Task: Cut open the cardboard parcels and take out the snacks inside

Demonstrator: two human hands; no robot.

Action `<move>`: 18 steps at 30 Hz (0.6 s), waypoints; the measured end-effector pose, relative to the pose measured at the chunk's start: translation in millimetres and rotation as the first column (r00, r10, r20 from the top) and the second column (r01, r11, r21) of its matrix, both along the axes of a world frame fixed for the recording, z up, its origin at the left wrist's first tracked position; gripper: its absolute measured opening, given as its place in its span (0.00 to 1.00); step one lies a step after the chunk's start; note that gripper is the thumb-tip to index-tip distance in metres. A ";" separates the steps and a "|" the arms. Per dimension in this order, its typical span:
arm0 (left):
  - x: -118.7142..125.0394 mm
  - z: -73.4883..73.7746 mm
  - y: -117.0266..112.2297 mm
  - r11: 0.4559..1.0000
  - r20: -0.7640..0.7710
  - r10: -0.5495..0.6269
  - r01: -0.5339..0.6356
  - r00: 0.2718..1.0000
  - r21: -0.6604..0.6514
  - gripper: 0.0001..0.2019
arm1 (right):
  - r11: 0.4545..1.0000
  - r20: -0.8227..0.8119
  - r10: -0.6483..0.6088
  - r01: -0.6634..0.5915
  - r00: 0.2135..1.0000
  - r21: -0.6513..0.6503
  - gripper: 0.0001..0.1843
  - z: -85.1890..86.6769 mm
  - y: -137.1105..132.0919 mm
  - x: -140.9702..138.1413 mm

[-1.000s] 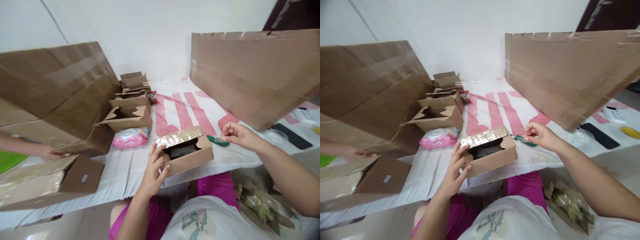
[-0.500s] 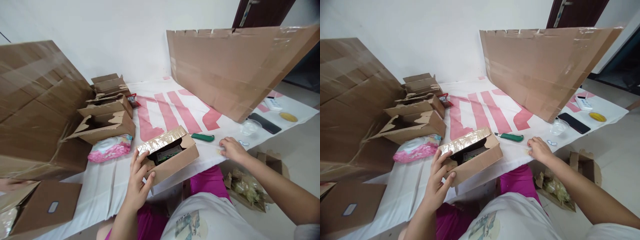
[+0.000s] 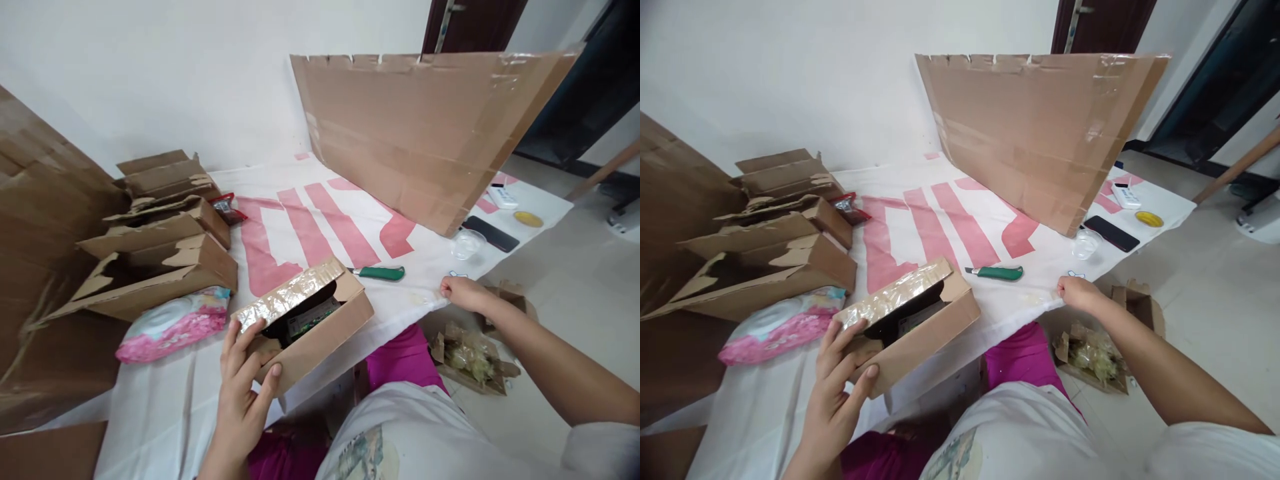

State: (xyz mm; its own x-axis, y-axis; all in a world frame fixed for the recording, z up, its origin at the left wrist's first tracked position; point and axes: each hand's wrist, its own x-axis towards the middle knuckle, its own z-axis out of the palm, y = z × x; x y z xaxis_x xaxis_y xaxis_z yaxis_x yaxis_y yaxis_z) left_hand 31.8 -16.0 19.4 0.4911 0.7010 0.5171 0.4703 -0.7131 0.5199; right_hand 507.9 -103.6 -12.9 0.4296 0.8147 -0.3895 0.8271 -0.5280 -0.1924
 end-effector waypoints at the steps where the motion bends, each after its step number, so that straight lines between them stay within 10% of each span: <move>1: 0.0 0.2 -0.3 1.000 -0.001 -0.002 0.002 1.000 -0.001 0.05 | 1.000 0.035 -0.016 0.017 0.999 -0.003 0.05 -2.3 0.3 -0.2; 18: 1.4 1.4 -0.9 1.000 -0.007 -0.003 0.003 1.000 0.013 0.04 | 0.979 0.001 0.146 -0.145 0.989 0.144 0.11 4.9 -12.0 -3.9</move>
